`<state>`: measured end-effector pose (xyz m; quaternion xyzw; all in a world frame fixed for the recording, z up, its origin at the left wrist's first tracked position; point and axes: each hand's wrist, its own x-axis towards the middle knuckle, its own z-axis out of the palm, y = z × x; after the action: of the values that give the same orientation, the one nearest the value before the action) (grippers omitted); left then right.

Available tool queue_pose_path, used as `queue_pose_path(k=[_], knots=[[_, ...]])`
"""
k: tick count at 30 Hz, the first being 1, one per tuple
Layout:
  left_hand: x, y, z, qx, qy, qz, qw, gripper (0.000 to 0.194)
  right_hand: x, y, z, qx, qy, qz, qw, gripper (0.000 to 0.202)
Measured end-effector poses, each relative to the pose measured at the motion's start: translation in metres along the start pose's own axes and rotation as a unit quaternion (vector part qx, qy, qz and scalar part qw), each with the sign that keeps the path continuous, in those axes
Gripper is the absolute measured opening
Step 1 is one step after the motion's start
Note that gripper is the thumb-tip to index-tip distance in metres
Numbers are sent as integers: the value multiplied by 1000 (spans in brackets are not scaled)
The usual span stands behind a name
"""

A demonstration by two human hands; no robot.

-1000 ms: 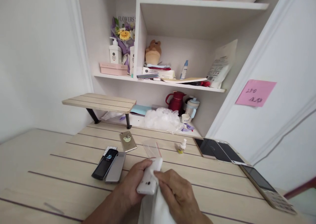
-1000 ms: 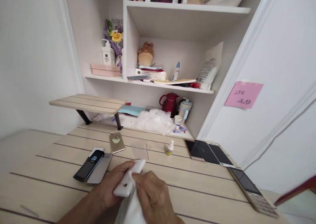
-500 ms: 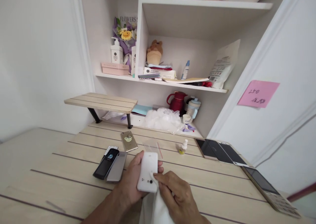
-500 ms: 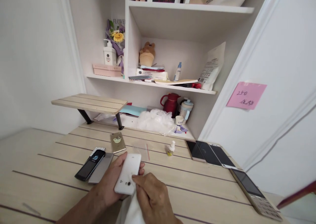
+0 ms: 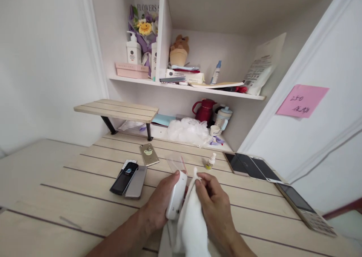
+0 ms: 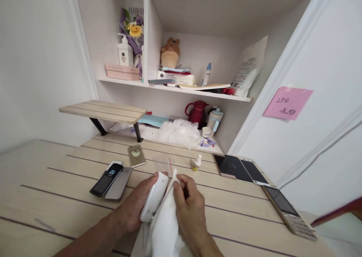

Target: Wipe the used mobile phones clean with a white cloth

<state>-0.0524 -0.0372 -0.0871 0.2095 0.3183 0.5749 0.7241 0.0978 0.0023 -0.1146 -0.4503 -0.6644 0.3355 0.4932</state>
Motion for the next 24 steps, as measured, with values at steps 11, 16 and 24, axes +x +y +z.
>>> queue_pose_path(k=[11,16,24], knots=[[1,-9,-4,101,16,-24,994,22,-3,3,7,110,-62,80,989,46],[10,14,-15,42,121,59,990,11,-9,-10,6,143,-116,87,979,48],[16,53,-35,-64,218,140,964,17,4,-26,-13,188,-425,182,866,40]])
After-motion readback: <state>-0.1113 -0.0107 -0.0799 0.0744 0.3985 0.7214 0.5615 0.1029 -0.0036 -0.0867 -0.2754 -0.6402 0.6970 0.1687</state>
